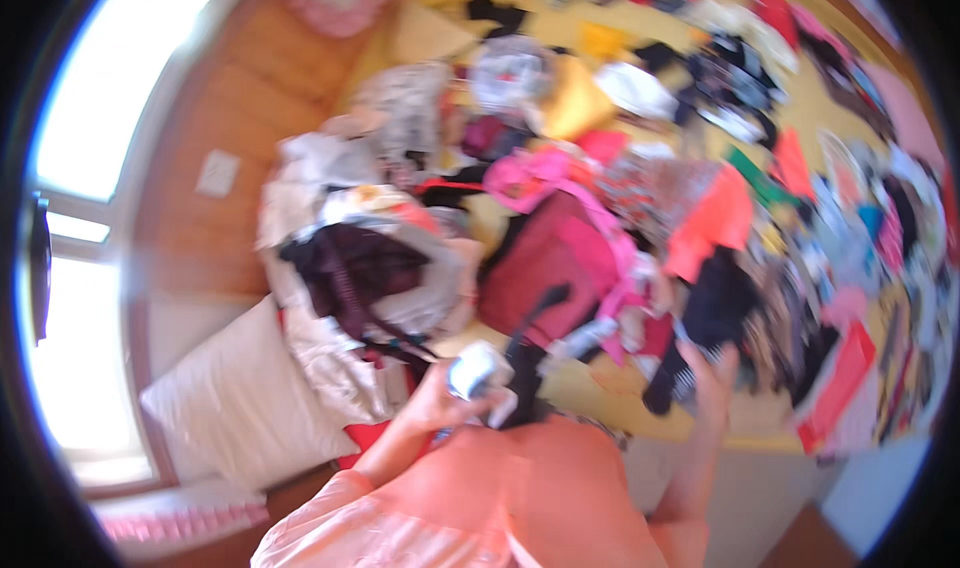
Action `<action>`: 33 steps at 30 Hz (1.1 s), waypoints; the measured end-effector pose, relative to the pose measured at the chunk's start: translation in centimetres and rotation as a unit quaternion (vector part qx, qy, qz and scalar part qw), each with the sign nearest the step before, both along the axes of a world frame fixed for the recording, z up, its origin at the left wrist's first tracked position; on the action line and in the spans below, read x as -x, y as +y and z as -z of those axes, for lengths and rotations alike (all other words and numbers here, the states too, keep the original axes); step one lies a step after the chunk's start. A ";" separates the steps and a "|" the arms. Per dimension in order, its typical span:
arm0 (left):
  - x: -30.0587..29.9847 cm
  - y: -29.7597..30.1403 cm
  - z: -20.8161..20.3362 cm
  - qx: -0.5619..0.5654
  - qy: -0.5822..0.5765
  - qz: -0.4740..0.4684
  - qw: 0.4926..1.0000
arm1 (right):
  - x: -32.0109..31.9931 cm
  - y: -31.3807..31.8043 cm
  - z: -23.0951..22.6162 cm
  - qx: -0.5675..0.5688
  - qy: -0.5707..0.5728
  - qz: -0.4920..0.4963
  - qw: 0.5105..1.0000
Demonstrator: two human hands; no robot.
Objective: Sort and fold various articles of clothing on a bed.
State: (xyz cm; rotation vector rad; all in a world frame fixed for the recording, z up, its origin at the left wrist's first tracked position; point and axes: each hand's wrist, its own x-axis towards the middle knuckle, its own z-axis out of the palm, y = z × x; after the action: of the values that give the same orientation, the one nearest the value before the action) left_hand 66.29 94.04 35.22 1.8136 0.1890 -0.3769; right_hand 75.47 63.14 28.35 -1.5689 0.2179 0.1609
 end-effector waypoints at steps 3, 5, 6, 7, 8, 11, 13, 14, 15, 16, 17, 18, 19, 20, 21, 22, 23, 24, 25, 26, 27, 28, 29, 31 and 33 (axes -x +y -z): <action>-0.1 1.6 -2.5 0.011 -0.129 0.022 0.991 | -0.2 2.8 -0.6 -0.160 -0.053 0.033 0.985; 1.8 3.7 -4.5 0.044 -0.194 -0.056 0.978 | -0.6 4.5 0.0 -0.188 0.070 -0.008 0.980; 2.6 4.3 -5.7 0.031 -0.190 -0.094 0.977 | -1.4 6.0 0.8 -0.109 0.117 -0.003 0.987; 2.8 4.1 -6.1 0.038 -0.189 -0.094 0.977 | -1.3 7.5 0.7 -0.111 0.114 -0.011 0.987; 3.5 4.3 -6.8 0.041 -0.202 -0.135 0.969 | -1.7 10.6 0.0 -0.155 0.118 -0.052 0.980; 3.5 5.5 -7.2 0.078 -0.238 -0.226 0.942 | -3.5 16.6 -0.7 -0.226 0.090 -0.137 0.960; 3.5 6.5 -6.9 0.105 -0.267 -0.286 0.914 | -4.6 19.4 -0.2 -0.249 0.155 -0.144 0.945; 3.7 7.0 -7.4 0.107 -0.287 -0.323 0.895 | -5.4 20.8 1.5 -0.258 0.178 -0.168 0.935; 4.2 7.5 -8.3 0.100 -0.314 -0.364 0.871 | -5.8 22.0 2.7 -0.248 0.169 -0.180 0.937; 4.9 7.9 -9.2 0.092 -0.342 -0.403 0.844 | -6.0 22.8 3.7 -0.238 0.158 -0.193 0.939; 5.7 8.5 -9.7 0.084 -0.368 -0.442 0.814 | -5.8 23.9 4.8 -0.185 0.143 -0.193 0.953; 5.9 9.1 -9.8 0.091 -0.389 -0.469 0.787 | -5.7 24.3 8.1 -0.046 0.048 -0.148 0.987; 5.9 9.7 -9.8 0.100 -0.410 -0.494 0.760 | -6.0 23.4 11.1 0.169 -0.044 -0.198 0.965; 6.2 10.1 -9.9 0.107 -0.426 -0.521 0.732 | -4.5 23.7 9.1 0.306 -0.026 -0.202 0.930; 6.4 10.5 -9.6 0.101 -0.436 -0.527 0.722 | -3.6 24.1 7.9 0.324 -0.005 -0.216 0.921; 6.5 11.0 -9.1 -0.031 -0.430 -0.486 0.760 | -2.9 24.4 7.5 0.328 -0.023 -0.217 0.919; 6.5 11.4 -8.8 -0.161 -0.412 -0.436 0.784 | -2.7 24.5 7.4 0.319 -0.024 -0.213 0.923; 6.5 11.7 -9.2 -0.219 -0.391 -0.417 0.791 | -2.3 24.4 7.3 0.313 -0.020 -0.206 0.927; 5.9 11.7 -9.4 -0.170 -0.379 -0.487 0.768 | -2.3 24.2 7.6 0.313 -0.024 -0.207 0.927; 5.2 12.0 -9.4 -0.118 -0.364 -0.552 0.741 | -2.4 24.0 8.1 0.307 -0.033 -0.199 0.930; 4.9 12.8 -9.6 -0.105 -0.412 -0.547 0.721 | -2.7 23.8 8.5 0.300 -0.042 -0.191 0.934; 4.8 14.1 -9.1 -0.125 -0.415 -0.564 0.703 | -2.8 23.6 8.9 0.300 -0.044 -0.190 0.934; 4.1 15.3 -9.4 -0.112 -0.417 -0.574 0.695 | -3.0 23.4 9.3 0.286 -0.044 -0.195 0.937; 2.4 18.0 -10.4 -0.105 -0.426 -0.599 0.670 | -3.1 23.3 9.4 0.273 -0.043 -0.202 0.940; -0.3 21.2 -10.6 -0.110 -0.466 -0.618 0.623 | -3.1 23.2 9.5 0.262 -0.053 -0.188 0.945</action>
State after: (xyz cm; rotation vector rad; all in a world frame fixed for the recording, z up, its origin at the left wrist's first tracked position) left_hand 66.55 115.28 45.85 1.4454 0.6843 1.6031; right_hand 78.56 86.31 18.89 -2.1359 -0.1428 0.3345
